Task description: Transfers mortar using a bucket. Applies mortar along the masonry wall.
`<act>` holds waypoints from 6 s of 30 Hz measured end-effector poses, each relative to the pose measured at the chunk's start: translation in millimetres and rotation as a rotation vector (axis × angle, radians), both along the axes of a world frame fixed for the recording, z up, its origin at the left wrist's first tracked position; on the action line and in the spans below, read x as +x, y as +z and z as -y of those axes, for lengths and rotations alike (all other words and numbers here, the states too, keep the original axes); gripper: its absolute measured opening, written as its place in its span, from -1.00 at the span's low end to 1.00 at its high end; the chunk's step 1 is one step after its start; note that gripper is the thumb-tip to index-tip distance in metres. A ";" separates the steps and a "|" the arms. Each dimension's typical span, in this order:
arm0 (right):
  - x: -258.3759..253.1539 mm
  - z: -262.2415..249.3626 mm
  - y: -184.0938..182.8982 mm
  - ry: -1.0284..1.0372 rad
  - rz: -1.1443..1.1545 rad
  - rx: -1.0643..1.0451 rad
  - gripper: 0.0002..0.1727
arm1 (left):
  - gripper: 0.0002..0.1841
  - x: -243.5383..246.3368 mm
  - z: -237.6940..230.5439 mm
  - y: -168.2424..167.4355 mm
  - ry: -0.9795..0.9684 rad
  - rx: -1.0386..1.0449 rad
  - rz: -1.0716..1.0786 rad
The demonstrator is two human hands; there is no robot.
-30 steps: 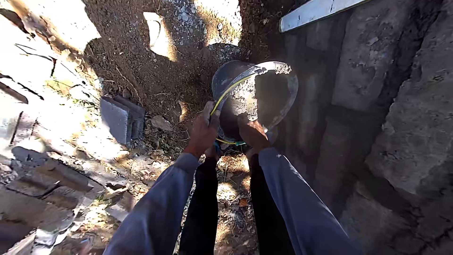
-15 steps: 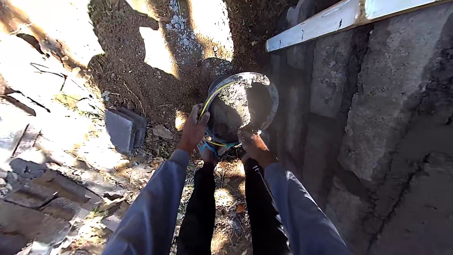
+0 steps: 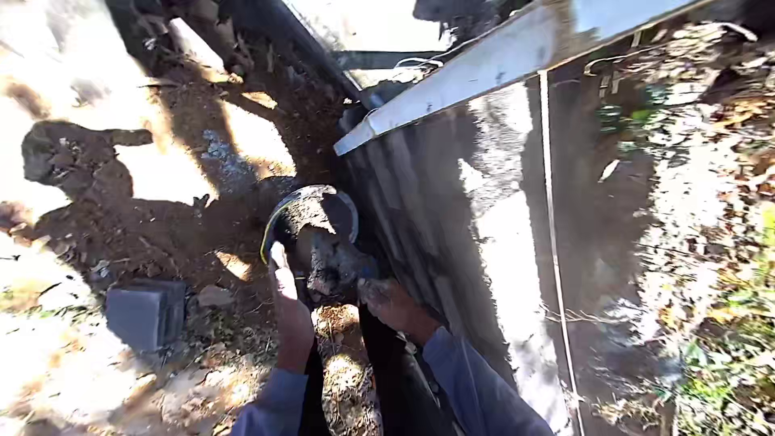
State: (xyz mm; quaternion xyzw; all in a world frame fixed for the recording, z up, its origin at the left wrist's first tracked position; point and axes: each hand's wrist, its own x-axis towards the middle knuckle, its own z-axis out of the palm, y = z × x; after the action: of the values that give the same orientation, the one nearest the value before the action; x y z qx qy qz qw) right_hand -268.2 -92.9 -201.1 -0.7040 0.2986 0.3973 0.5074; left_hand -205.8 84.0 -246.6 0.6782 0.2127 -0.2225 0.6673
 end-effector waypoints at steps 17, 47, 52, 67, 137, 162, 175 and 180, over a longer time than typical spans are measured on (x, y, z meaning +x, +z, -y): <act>-83.3 202.0 257.0 -0.344 0.280 -0.380 -0.49 | -0.25 9.2 249.7 112.9 -0.088 -0.141 0.172; 31.3 291.8 187.6 0.554 -0.035 -0.628 -0.35 | -0.35 -1.2 327.0 102.0 -0.199 0.127 0.294; 25.0 291.9 179.2 0.443 -0.125 -0.595 -0.33 | -0.37 -2.1 331.7 114.9 -0.171 0.139 0.188; 8.4 325.0 182.5 0.226 0.089 -0.441 -0.42 | -0.33 -19.7 326.9 112.8 -0.248 0.186 0.189; 1.4 -54.8 -339.0 0.312 -0.055 -0.063 -0.54 | -0.60 60.4 -95.0 -248.8 -0.744 0.303 -0.144; -67.0 67.2 159.4 -0.112 0.053 0.182 -0.54 | -0.32 -33.5 13.5 35.6 -0.081 -0.077 0.023; -180.4 217.1 233.6 -0.322 0.313 -0.420 -0.52 | -0.43 -98.5 284.3 126.1 -0.256 0.032 0.010; -164.4 202.1 155.5 -0.177 0.303 -0.867 -0.46 | -0.32 -114.6 320.1 101.3 -0.043 -0.117 -0.003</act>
State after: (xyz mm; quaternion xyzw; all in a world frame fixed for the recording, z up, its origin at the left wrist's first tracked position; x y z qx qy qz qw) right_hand -432.6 -295.0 -45.6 -0.8730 0.4184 0.0838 0.2362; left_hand -320.4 -236.1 -145.3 0.6421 0.1857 -0.2500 0.7006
